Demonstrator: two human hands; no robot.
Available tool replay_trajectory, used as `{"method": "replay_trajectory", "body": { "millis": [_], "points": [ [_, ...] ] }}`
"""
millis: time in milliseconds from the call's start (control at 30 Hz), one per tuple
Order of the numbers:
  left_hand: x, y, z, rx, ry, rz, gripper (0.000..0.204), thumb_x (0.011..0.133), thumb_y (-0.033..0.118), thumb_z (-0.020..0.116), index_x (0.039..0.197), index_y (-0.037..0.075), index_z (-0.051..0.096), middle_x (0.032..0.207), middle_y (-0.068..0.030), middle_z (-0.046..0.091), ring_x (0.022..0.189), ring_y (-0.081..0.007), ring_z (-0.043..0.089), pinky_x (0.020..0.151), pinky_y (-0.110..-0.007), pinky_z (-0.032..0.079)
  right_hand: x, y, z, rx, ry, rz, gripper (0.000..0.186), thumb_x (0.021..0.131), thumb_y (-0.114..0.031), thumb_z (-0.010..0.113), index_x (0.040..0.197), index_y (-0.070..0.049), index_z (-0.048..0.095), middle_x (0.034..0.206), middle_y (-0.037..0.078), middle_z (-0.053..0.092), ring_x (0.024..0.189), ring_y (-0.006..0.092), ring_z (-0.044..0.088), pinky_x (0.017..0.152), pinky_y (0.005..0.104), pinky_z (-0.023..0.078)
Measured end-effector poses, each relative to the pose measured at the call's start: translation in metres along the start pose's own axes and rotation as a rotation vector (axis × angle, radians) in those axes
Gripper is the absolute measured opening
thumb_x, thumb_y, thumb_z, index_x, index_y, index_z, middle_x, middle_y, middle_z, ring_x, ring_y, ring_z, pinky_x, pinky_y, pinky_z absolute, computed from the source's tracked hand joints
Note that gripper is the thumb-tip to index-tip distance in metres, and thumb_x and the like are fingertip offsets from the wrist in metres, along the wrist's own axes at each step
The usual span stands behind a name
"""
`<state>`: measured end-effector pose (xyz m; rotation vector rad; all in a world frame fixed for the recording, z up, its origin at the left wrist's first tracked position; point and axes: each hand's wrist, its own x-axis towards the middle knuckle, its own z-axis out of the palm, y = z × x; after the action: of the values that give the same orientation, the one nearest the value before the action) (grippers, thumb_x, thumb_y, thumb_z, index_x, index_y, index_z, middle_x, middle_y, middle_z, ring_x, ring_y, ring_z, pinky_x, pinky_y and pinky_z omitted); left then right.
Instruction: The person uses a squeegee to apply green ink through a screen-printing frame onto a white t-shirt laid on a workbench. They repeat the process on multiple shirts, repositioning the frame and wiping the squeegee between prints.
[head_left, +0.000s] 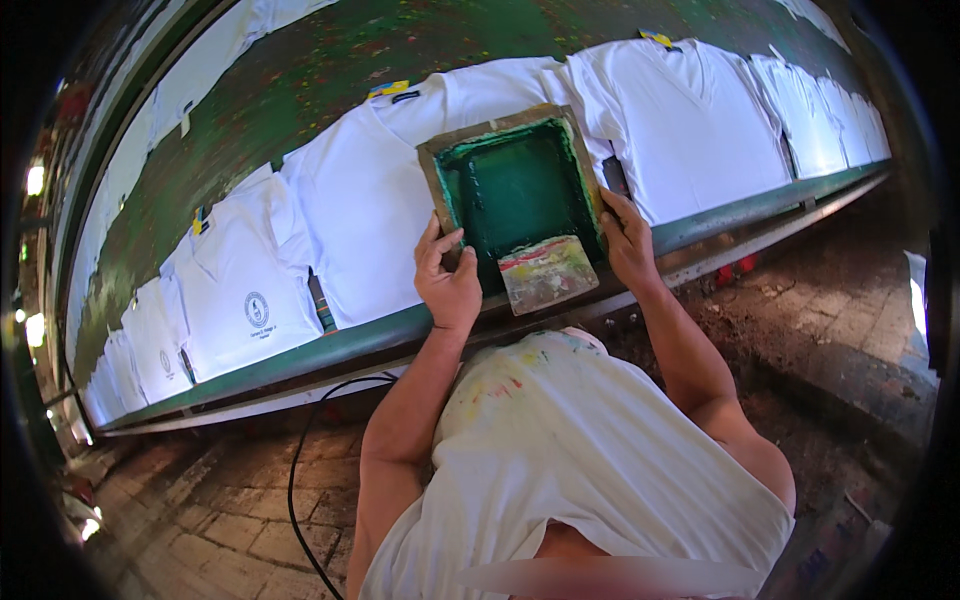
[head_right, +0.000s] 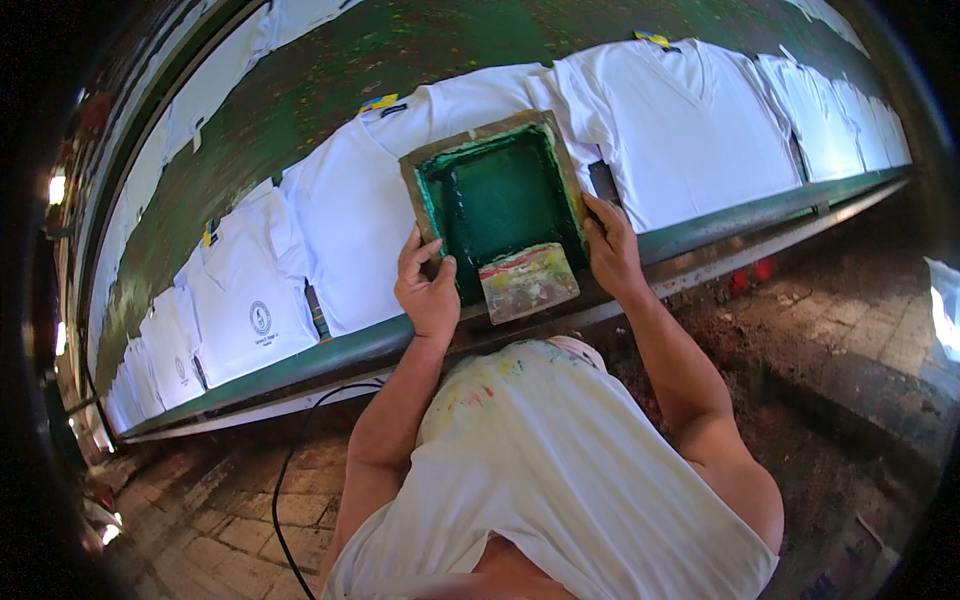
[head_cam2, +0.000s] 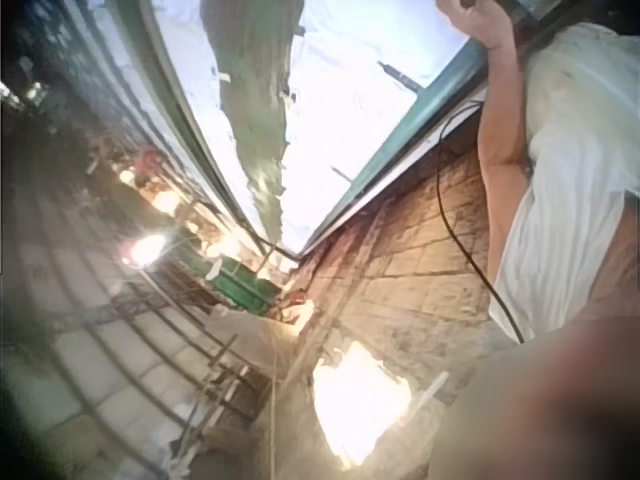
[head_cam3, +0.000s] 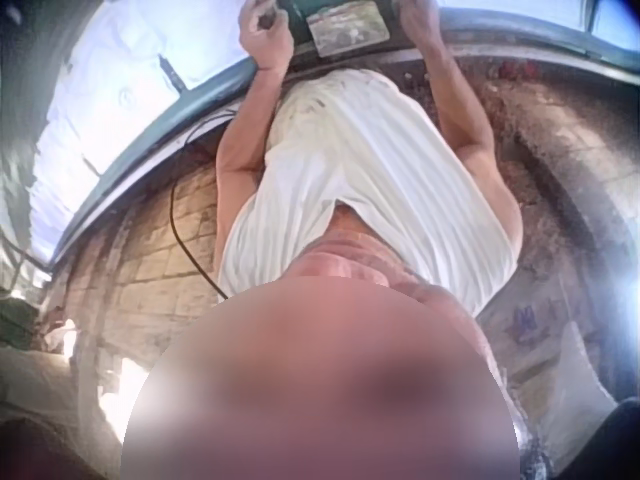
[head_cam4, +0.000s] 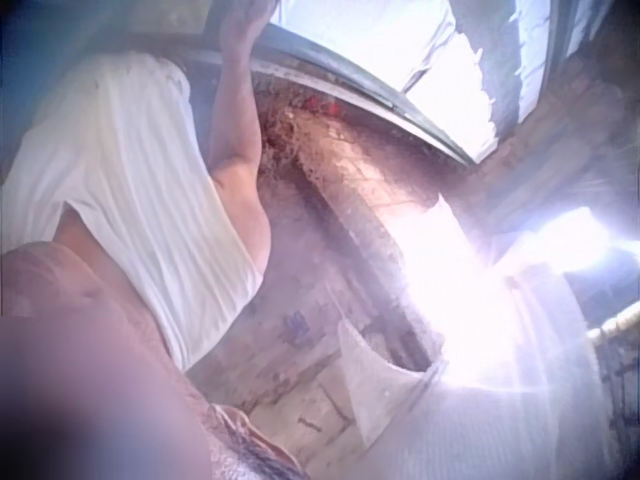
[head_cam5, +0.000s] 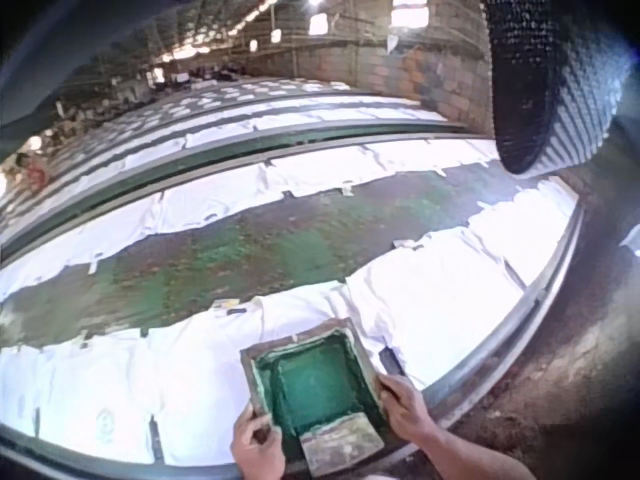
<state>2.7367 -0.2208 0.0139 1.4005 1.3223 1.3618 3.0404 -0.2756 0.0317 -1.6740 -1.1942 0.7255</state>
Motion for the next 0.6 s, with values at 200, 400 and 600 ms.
{"method": "replay_trajectory", "body": {
  "millis": [200, 400, 600],
  "points": [
    [-0.001, 0.000, -0.001, -0.080, -0.012, -0.090, 0.031, 0.093, -0.013, 0.077, 0.121, -0.001, 0.079, 0.166, -0.0234, 0.057, 0.149, -0.0301, 0.062, 0.115, -0.038, 0.055, -0.001, -0.002, -0.001, -0.051, -0.021, -0.005, 0.041, 0.113, -0.001, 0.061, 0.155, 0.001, 0.065, 0.116, 0.007, 0.064, 0.097, 0.0154, 0.060, 0.085, 0.0302, 0.050],
    [0.002, 0.002, -0.001, -0.063, -0.021, -0.063, 0.030, 0.094, -0.015, 0.076, 0.120, -0.002, 0.079, 0.168, -0.0235, 0.056, 0.151, -0.0293, 0.060, 0.116, -0.038, 0.055, -0.001, -0.007, -0.001, -0.046, -0.014, 0.012, 0.042, 0.111, -0.004, 0.063, 0.153, 0.000, 0.066, 0.122, 0.016, 0.068, 0.111, 0.0280, 0.066, 0.098, 0.0377, 0.052],
    [0.002, 0.002, -0.001, -0.083, -0.013, -0.110, 0.030, 0.094, -0.014, 0.077, 0.121, -0.002, 0.079, 0.167, -0.0222, 0.058, 0.150, -0.0283, 0.060, 0.118, -0.038, 0.054, 0.003, -0.010, 0.003, -0.098, 0.019, -0.055, 0.041, 0.112, 0.000, 0.062, 0.153, 0.000, 0.067, 0.125, 0.012, 0.068, 0.107, 0.0174, 0.065, 0.093, 0.0331, 0.054]
  ]
}}
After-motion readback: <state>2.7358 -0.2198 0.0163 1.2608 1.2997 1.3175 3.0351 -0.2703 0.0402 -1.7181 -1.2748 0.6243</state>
